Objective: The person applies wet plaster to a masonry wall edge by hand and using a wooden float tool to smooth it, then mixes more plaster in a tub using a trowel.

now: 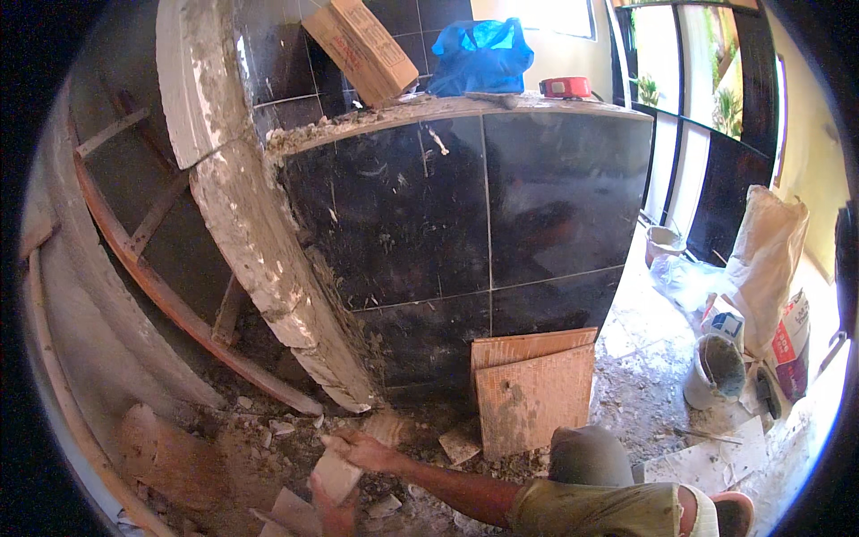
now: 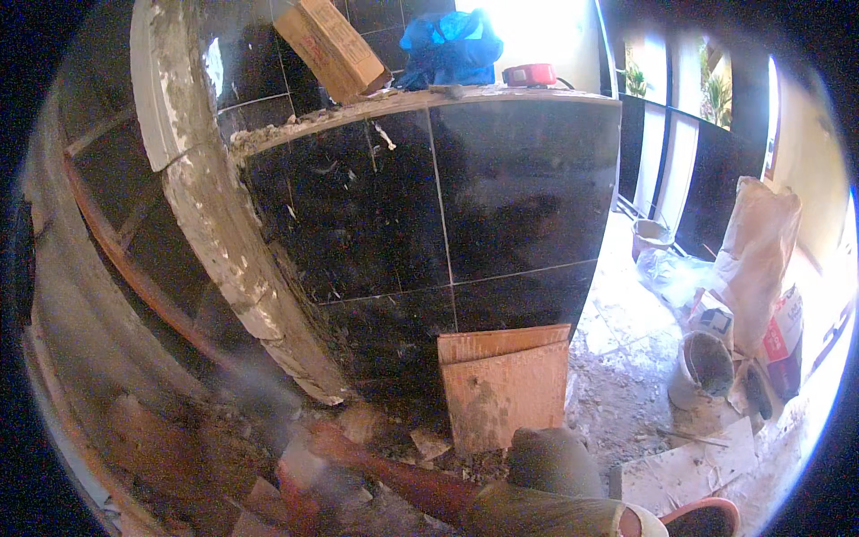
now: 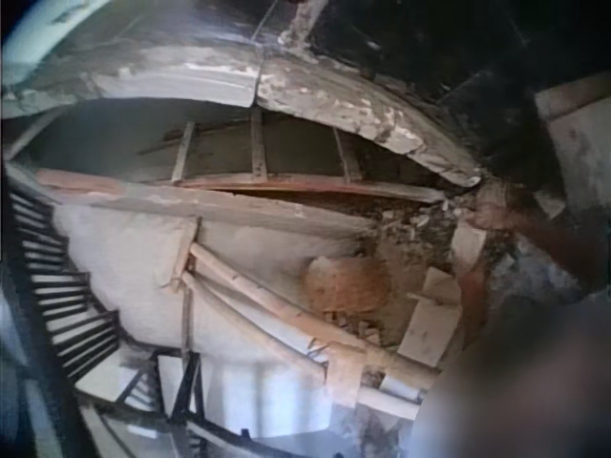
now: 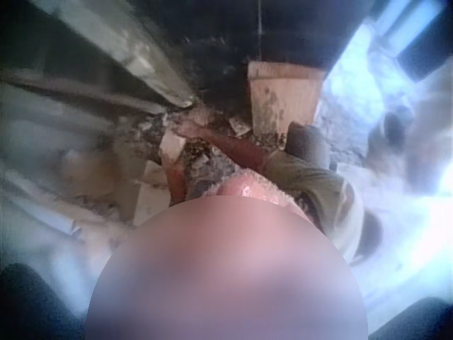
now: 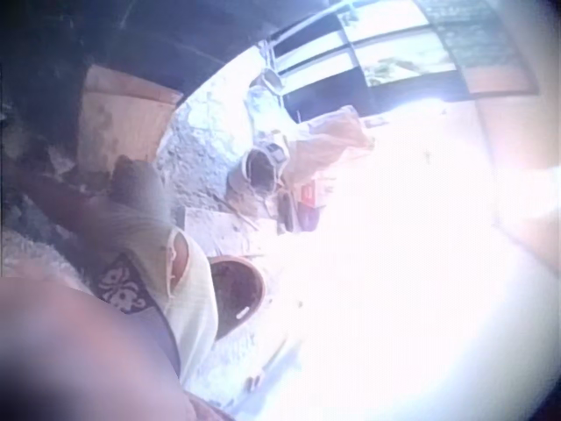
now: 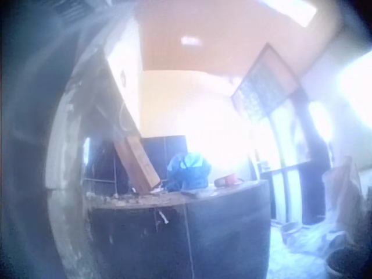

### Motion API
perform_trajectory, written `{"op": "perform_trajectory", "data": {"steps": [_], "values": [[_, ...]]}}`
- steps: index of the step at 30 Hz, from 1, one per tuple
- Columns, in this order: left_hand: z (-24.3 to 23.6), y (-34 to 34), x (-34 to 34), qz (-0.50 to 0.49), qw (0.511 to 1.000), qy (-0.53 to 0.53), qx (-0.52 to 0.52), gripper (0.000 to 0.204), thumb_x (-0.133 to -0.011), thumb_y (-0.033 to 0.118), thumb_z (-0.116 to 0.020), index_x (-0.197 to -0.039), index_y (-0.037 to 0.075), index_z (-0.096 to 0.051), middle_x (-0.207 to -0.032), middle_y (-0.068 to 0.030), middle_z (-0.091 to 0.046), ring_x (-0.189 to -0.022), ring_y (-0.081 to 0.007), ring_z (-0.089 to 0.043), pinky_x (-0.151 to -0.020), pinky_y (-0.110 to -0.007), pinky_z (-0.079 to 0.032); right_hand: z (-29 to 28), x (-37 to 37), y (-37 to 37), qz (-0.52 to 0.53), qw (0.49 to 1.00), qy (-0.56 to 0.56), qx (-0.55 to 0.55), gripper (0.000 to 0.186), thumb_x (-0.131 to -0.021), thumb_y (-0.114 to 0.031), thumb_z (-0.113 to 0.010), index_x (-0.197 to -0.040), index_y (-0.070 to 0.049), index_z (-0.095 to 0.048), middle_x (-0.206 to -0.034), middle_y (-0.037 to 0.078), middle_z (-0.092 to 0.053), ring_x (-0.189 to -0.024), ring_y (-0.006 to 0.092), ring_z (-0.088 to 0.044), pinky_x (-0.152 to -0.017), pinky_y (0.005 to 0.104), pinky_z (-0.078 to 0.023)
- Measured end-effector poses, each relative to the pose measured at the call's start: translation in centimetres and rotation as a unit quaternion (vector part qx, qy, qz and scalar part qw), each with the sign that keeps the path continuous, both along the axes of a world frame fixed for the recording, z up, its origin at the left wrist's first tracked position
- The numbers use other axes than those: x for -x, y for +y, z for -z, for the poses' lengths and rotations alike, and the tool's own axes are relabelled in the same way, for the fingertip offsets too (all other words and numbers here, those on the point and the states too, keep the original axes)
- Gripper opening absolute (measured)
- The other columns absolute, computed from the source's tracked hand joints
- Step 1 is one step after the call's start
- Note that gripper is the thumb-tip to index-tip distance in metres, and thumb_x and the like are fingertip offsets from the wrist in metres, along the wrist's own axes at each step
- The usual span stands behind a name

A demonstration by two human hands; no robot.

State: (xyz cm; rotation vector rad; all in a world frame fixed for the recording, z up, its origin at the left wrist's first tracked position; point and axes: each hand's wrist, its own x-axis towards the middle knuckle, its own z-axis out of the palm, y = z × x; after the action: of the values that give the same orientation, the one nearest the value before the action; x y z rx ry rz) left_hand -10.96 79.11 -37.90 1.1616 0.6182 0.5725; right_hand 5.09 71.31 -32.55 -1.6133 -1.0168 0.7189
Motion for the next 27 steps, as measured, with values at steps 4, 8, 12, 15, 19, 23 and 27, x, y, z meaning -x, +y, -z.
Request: {"op": "perform_trajectory", "data": {"steps": [4,8,12,15,19,23,27], "values": [[1.0,-0.7,-1.3,-0.051,0.993,-0.006,-0.109,0.057,-0.093,0.041,-0.055,-0.139,0.01,-0.042,-0.132,-0.0121,-0.053,-0.117,-0.0297,-0.054,-0.097,-0.043,-0.047,-2.3,-1.7,-1.2,-0.021,0.996,-0.072,0.058,0.06,-0.099,-0.052,-0.044,-0.123,0.002,-0.052,-0.111,0.024,-0.059,-0.108,0.0361,-0.058,-0.087,0.0492,-0.047],[1.6,0.7,-1.5,-0.121,0.968,-0.03,-0.216,0.055,-0.093,0.034,-0.06,-0.138,0.009,-0.043,-0.13,-0.0118,-0.053,-0.115,-0.0285,-0.055,-0.095,-0.04,-0.048,0.4,-3.1,3.3,0.001,0.981,-0.175,0.077,0.059,-0.097,-0.052,-0.045,-0.113,0.005,-0.053,-0.087,0.027,-0.064,-0.089,0.0371,-0.067,-0.07,0.0471,-0.054],[-1.7,2.1,-2.7,-0.183,0.973,-0.05,-0.129,0.053,-0.092,0.033,-0.062,-0.136,0.006,-0.045,-0.126,-0.0127,-0.055,-0.11,-0.0272,-0.057,-0.092,-0.039,-0.049,-0.7,-3.3,4.9,0.053,0.959,-0.257,-0.111,0.054,-0.098,-0.047,-0.047,-0.112,0.005,-0.048,-0.072,0.025,-0.061,-0.069,0.0429,-0.065,-0.057,0.0503,-0.052],[-3.7,2.7,-6.2,-0.206,0.978,-0.014,0.016,0.053,-0.092,0.034,-0.063,-0.132,0.002,-0.048,-0.12,-0.0142,-0.058,-0.104,-0.0256,-0.06,-0.088,-0.038,-0.05,0.3,-5.5,3.5,0.076,0.97,-0.202,-0.109,0.054,-0.098,-0.047,-0.047,-0.116,0.004,-0.043,-0.073,0.025,-0.061,-0.068,0.0426,-0.065,-0.056,0.051,-0.051],[-3.6,5.1,-2.4,-0.241,0.97,0.03,0.0,0.054,-0.092,0.034,-0.064,-0.13,-0.001,-0.049,-0.118,-0.0142,-0.059,-0.102,-0.0257,-0.061,-0.086,-0.038,-0.05,-7.8,-4.4,2.0,-0.031,0.981,-0.164,-0.099,0.056,-0.098,-0.047,-0.046,-0.127,0.0,-0.035,-0.076,0.024,-0.062,-0.067,0.04,-0.065,-0.057,0.0495,-0.052],[-3.9,3.0,-4.2,-0.202,0.973,0.101,-0.045,0.055,-0.092,0.035,-0.064,-0.128,-0.004,-0.05,-0.116,-0.0141,-0.06,-0.099,-0.0257,-0.061,-0.085,-0.038,-0.05,-5.8,-5.9,0.6,0.046,0.992,-0.115,0.013,0.057,-0.098,-0.048,-0.046,-0.131,-0.003,-0.035,-0.077,0.023,-0.062,-0.068,0.0382,-0.065,-0.057,0.0488,-0.053],[-4.6,2.2,-0.8,-0.119,0.935,0.248,-0.225,0.057,-0.092,0.034,-0.065,-0.128,-0.007,-0.05,-0.115,-0.0141,-0.061,-0.098,-0.0259,-0.061,-0.085,-0.037,-0.05,-10.6,-4.7,-4.2,0.082,0.986,-0.114,0.093,0.059,-0.097,-0.05,-0.046,-0.132,-0.003,-0.039,-0.076,0.023,-0.062,-0.071,0.0379,-0.065,-0.058,0.0467,-0.052]]}}
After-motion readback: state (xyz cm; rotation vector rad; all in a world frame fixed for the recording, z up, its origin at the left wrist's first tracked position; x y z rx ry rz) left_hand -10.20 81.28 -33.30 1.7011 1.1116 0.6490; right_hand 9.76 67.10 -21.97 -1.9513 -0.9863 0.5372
